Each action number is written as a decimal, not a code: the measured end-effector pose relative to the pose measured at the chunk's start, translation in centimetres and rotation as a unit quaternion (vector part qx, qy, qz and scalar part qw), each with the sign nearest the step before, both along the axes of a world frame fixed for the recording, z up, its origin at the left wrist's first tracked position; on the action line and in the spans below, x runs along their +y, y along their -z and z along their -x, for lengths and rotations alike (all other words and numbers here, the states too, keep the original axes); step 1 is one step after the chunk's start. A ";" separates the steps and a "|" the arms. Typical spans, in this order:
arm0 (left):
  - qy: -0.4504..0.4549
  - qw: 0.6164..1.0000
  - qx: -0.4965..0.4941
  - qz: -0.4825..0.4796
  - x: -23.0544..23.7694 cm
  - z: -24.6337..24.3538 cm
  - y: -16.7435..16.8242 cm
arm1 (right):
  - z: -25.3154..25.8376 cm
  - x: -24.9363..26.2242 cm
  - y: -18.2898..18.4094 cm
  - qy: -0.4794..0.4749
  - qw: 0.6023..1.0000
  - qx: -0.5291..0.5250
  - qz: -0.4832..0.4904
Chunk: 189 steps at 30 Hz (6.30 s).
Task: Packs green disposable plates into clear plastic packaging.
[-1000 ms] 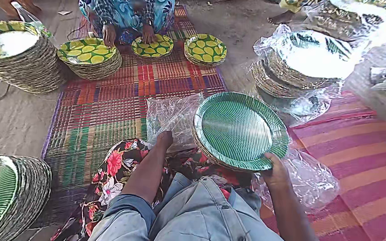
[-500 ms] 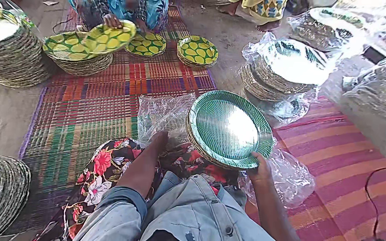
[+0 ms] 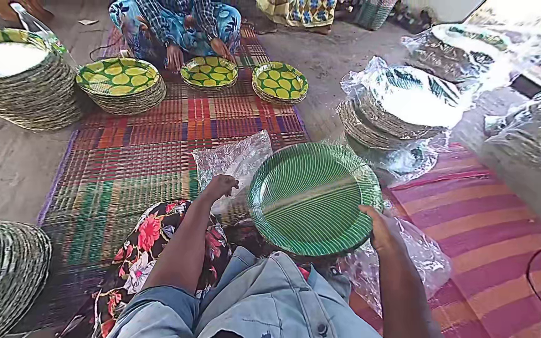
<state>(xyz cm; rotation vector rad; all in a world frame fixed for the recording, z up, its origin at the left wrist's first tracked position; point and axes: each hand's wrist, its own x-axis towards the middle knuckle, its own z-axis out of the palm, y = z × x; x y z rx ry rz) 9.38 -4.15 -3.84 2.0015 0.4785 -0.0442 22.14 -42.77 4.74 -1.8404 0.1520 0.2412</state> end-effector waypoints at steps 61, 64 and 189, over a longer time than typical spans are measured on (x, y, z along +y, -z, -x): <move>-0.124 0.907 0.074 -0.395 -3.3 0.7 -10.6 | 3.1 6.1 4.5 0.045 0.980 -0.038 -0.188; -0.165 0.906 0.043 -0.387 -1.6 1.1 -9.1 | 3.2 6.1 4.3 0.061 0.977 -0.010 -0.204; -0.269 0.926 0.050 -0.262 -4.6 29.3 -10.6 | 12.1 20.7 1.8 -0.617 0.774 -0.127 -0.067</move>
